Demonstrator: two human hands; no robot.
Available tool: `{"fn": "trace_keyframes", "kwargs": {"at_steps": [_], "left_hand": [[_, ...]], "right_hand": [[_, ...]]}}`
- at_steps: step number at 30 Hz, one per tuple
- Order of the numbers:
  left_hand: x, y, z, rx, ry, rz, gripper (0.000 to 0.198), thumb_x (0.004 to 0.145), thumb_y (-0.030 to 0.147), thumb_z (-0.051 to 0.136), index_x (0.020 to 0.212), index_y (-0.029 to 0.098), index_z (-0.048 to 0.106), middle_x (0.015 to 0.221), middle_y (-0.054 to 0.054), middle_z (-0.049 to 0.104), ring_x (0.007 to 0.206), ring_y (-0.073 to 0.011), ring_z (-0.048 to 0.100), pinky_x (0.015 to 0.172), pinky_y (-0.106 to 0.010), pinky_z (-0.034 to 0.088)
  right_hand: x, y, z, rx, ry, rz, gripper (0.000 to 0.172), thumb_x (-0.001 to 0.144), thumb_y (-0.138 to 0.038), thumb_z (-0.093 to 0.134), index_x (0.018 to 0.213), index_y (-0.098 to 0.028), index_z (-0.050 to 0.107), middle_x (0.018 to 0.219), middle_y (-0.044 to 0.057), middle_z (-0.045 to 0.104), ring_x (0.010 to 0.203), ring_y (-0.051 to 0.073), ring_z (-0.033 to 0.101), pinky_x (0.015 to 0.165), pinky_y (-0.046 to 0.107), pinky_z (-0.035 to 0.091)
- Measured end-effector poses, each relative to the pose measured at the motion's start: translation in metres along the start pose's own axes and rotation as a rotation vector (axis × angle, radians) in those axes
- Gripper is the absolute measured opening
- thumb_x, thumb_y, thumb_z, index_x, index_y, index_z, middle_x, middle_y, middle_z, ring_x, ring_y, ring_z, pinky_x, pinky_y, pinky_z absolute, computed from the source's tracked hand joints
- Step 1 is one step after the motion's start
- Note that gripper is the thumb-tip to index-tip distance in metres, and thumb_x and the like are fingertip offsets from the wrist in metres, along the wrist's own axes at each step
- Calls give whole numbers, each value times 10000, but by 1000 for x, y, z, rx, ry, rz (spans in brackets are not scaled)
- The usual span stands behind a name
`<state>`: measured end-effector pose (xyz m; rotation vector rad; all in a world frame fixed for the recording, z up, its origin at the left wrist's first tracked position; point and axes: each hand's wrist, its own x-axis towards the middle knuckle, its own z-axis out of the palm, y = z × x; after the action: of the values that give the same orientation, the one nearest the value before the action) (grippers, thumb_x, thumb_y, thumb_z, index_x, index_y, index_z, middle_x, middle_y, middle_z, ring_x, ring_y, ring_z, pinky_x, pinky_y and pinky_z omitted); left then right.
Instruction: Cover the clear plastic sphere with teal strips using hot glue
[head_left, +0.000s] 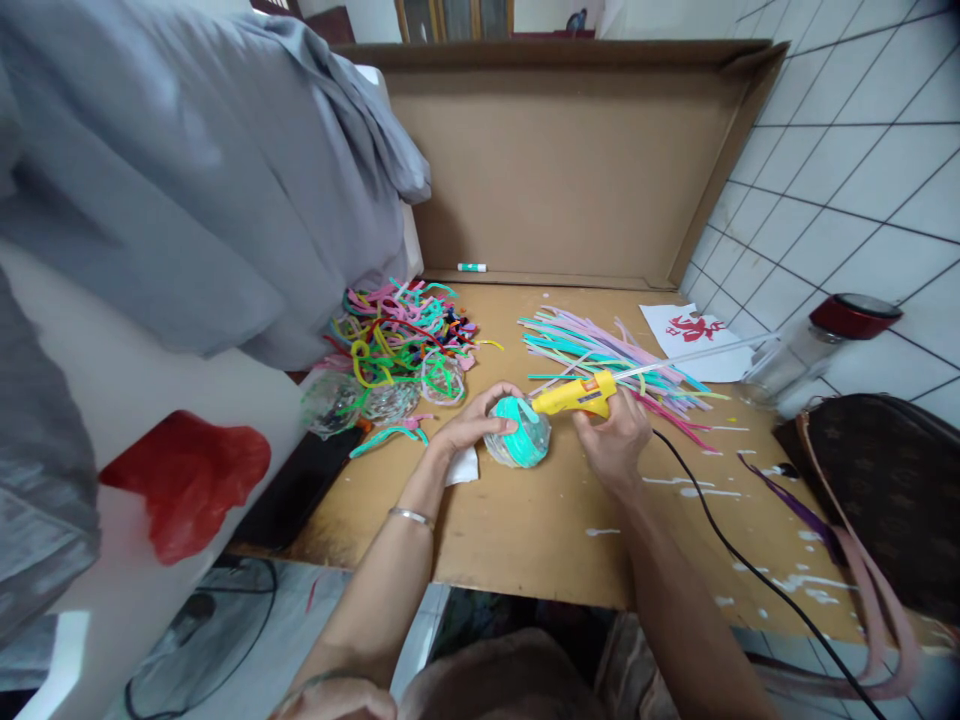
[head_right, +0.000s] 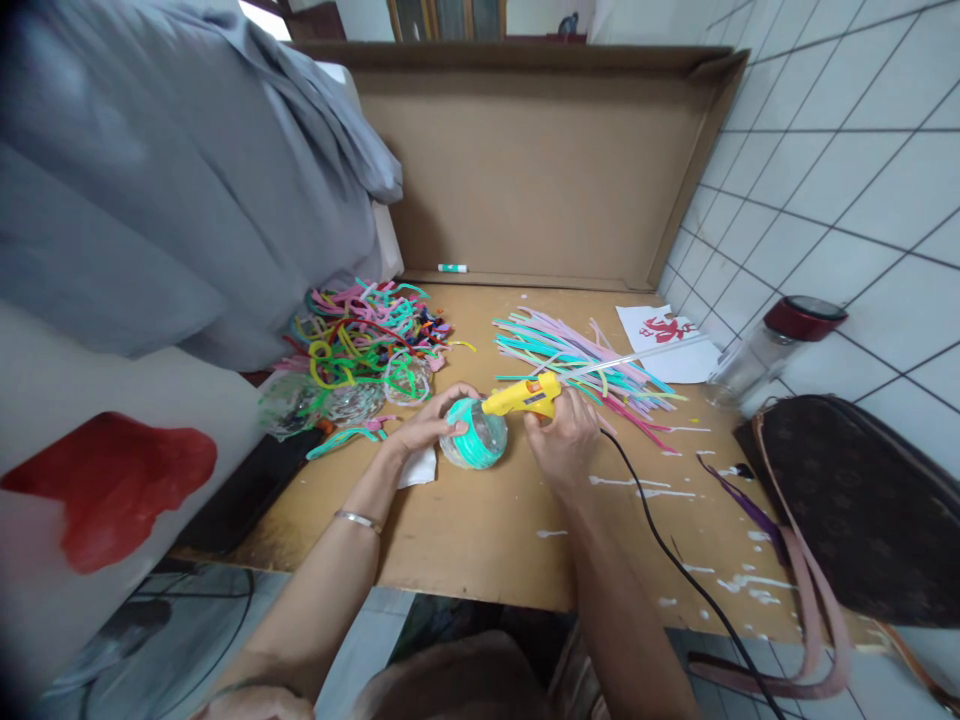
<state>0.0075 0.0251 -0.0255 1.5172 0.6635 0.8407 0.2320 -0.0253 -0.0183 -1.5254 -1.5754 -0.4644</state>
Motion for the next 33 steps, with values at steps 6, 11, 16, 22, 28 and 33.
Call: {"fn": "trace_keyframes", "kwargs": {"at_steps": [6,11,16,22,28,33], "left_hand": [[0,-3,-2,10,-11,14,516,612,362,753,1045,175,544,1087,-45,580,995,-203,536,836,-260,423],[0,3,1,10,-4,0,524,601,382,755,1034,168,550,1083,-53,587,1013,-214,536,837,-265,421],[0,0,0,16,4,-2,533,598,381,758,1041,169,549,1046,-38,585,969,-197,538,809,-250,423],[0,-3,-2,32,-4,-6,537,599,359,758,1054,174,542,1021,-29,587,946,-189,538,804,-249,423],[-2,4,0,5,-25,-10,518,604,343,752,1042,172,532,1076,-43,595,966,-195,547,823,-260,424],[-2,8,1,-12,-17,-25,521,588,335,760,1025,169,531,1077,-45,607,958,-197,554,829,-267,428]], "right_hand": [[0,2,1,4,26,-49,165,722,-261,533,873,-194,533,775,44,578,769,221,546,698,322,402],[0,5,3,1,53,-69,132,721,-257,537,840,-201,524,766,35,570,749,215,538,691,323,396],[0,4,2,-1,100,-88,113,722,-258,553,815,-204,516,725,22,547,702,208,525,645,311,385],[2,1,0,14,93,-103,97,723,-263,546,791,-213,498,708,20,547,686,207,528,637,313,384],[1,2,-1,-16,92,-105,111,722,-262,554,801,-210,497,706,25,554,690,211,538,642,313,389],[2,2,0,-36,100,-99,131,722,-267,563,825,-205,509,718,33,565,698,218,546,639,315,396]]}}
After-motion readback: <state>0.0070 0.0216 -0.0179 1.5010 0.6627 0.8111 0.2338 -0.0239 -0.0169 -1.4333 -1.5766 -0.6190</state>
